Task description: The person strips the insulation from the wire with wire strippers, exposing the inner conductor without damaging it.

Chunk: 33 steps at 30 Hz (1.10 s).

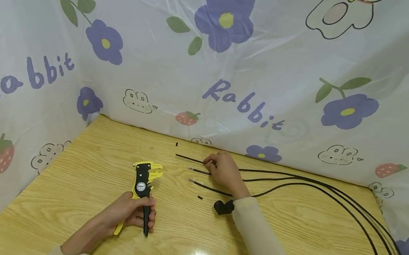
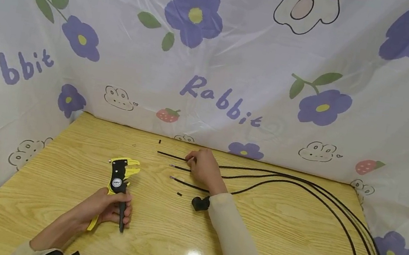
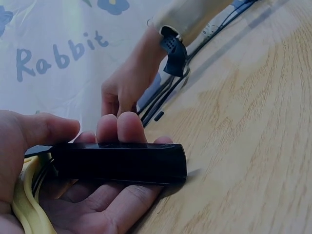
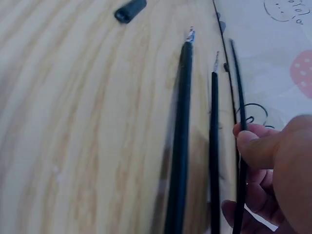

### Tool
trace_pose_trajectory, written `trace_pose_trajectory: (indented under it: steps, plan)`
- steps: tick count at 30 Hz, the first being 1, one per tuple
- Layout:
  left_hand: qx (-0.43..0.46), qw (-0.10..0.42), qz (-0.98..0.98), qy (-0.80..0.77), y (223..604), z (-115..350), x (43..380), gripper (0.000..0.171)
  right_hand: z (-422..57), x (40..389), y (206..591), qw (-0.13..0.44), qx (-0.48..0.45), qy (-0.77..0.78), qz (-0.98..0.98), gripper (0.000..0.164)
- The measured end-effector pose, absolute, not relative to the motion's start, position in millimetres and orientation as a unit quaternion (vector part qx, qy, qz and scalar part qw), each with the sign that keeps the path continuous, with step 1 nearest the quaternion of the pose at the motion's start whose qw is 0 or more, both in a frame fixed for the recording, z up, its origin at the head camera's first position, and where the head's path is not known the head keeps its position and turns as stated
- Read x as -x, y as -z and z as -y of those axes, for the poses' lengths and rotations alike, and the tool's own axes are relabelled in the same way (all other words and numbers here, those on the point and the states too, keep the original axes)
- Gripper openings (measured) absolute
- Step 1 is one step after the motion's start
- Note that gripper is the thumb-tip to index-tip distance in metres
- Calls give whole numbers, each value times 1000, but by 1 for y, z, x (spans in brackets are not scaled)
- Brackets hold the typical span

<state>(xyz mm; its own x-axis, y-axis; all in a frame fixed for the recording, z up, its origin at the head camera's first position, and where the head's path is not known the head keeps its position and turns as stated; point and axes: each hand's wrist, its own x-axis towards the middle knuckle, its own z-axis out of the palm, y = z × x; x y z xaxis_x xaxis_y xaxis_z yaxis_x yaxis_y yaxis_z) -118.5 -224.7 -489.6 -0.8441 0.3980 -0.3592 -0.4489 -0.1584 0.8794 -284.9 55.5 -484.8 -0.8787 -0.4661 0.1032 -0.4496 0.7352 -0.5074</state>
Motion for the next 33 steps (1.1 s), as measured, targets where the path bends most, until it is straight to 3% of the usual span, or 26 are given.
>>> trace_pose_trajectory:
  steps: [9,33]
  plan:
    - [16,274,-603,-749,488,221,121,36,-66,274,470,22,238,287,-928,21]
    - [1,262,-617,-742,476,207,131,31,-112,253,449,-63,244,365,-896,18]
